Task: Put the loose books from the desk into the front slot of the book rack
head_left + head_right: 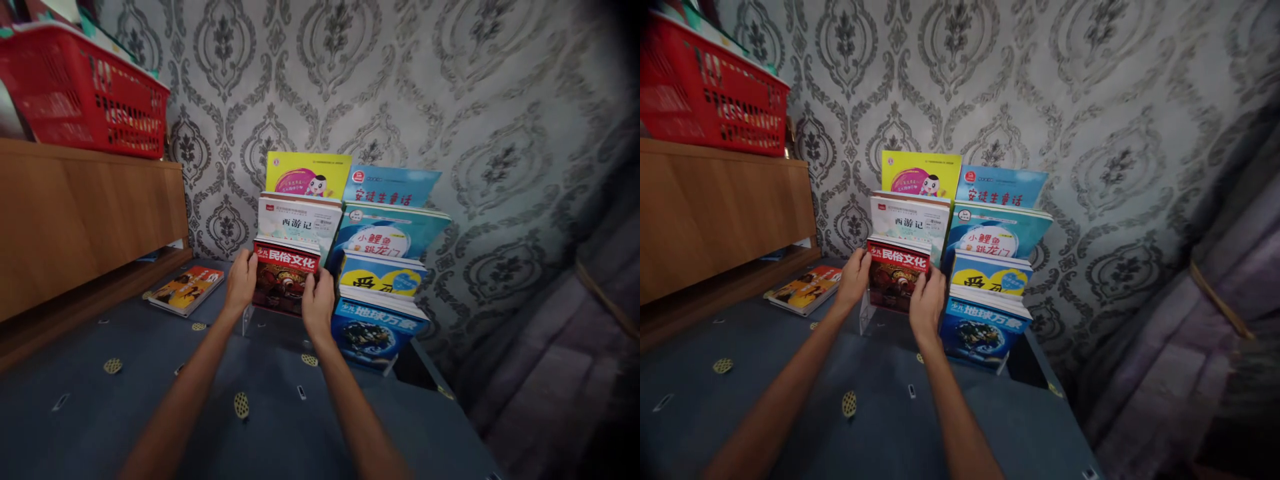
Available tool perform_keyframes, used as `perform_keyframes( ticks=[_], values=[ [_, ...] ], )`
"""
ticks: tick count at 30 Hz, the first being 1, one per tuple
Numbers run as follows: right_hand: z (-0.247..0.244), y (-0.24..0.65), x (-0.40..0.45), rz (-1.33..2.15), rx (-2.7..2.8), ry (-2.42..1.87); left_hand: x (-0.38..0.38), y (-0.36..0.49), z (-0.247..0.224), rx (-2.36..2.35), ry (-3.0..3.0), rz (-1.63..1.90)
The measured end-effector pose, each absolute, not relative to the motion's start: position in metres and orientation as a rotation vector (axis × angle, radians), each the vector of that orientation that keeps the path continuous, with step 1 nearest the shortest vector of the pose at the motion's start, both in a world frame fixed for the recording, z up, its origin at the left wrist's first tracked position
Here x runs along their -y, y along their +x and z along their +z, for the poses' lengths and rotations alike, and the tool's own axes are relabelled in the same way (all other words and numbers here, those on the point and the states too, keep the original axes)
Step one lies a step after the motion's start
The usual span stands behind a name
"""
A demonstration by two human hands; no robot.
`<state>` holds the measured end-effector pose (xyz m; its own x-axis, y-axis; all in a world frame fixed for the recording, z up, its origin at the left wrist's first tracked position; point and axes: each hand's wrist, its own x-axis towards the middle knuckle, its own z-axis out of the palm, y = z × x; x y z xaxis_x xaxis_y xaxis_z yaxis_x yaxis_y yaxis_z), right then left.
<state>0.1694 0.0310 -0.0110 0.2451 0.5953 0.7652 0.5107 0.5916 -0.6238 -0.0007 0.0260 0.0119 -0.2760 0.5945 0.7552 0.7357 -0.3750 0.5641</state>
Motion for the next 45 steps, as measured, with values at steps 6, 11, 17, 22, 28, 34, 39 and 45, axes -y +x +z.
perform_keyframes(
  ticks=[6, 11, 17, 22, 28, 34, 39, 45],
  values=[
    [-0.017, 0.168, -0.033, -0.021, 1.368, -1.041, -0.026, 0.0, 0.011, 1.68, -1.823, -1.737],
    [-0.016, 0.169, -0.032, -0.021, 1.37, -1.011, -0.027, 0.001, 0.009, 1.696, -1.797, -1.707],
    [-0.017, 0.17, -0.033, -0.039, 1.354, -1.016, -0.029, 0.004, 0.007, 1.716, -1.764, -1.651],
    [-0.017, 0.168, -0.032, -0.066, 1.344, -1.019, -0.028, 0.006, 0.007, 1.732, -1.74, -1.604],
    [-0.018, 0.169, -0.033, -0.063, 1.346, -1.021, -0.027, 0.009, 0.006, 1.748, -1.718, -1.562],
    [-0.018, 0.169, -0.036, -0.117, 1.342, -1.031, -0.027, 0.01, 0.004, 1.752, -1.707, -1.535],
    [-0.018, 0.17, -0.036, -0.117, 1.357, -1.033, -0.021, 0.008, 0.01, 1.727, -1.722, -1.534],
    [-0.014, 0.171, -0.034, -0.076, 1.384, -1.019, -0.009, 0.005, 0.023, 1.754, -1.801, -1.373]
  ],
)
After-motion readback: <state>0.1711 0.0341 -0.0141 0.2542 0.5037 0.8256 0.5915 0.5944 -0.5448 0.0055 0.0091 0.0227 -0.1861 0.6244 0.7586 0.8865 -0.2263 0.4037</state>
